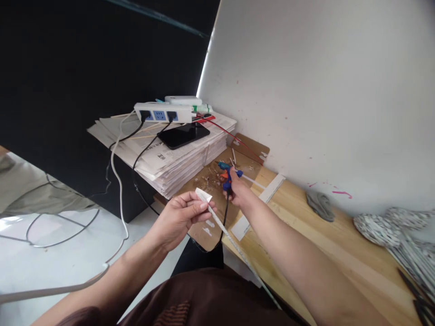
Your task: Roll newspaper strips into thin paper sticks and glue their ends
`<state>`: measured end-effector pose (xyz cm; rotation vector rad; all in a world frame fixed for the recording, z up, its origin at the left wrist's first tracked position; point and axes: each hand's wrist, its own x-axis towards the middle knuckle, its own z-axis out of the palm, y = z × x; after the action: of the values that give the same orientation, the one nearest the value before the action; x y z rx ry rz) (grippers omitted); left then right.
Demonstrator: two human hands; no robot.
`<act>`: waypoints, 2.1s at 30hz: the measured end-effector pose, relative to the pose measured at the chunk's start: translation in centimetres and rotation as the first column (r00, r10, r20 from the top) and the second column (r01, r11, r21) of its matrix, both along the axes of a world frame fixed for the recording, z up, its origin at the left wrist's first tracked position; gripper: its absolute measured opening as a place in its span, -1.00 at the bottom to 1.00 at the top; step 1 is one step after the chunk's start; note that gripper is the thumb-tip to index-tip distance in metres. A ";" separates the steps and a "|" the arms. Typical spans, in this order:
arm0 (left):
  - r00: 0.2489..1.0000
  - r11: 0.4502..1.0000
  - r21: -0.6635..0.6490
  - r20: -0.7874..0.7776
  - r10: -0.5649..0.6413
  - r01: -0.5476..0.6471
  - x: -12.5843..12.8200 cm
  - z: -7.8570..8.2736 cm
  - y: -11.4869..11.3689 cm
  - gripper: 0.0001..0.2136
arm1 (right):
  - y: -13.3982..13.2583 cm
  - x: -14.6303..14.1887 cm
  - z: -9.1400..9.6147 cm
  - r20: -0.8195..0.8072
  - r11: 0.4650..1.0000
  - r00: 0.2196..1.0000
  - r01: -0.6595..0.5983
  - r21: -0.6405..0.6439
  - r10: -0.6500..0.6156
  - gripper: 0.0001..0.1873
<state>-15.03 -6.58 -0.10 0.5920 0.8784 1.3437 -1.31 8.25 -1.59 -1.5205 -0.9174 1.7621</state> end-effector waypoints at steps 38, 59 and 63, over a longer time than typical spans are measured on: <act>0.995 0.997 -0.011 0.058 -0.076 0.077 3.4 0.4 1.7 -0.84 | -11.9 7.6 2.9 0.238 0.802 0.886 -0.462 0.379 0.398 -0.64; 0.942 0.941 -0.055 0.047 -0.331 0.333 10.4 0.9 2.8 -0.90 | -16.1 14.5 3.8 0.762 0.524 0.644 -0.626 0.578 -0.072 -0.76; 0.937 0.935 -0.066 0.001 -0.350 0.350 11.3 0.8 2.8 -0.88 | -16.5 15.8 4.2 0.755 0.545 0.654 -0.613 0.572 -0.056 -0.72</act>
<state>-3.69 -3.83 0.70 0.6709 0.7790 0.9860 14.47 -8.26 2.57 -1.3833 -2.1503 0.5804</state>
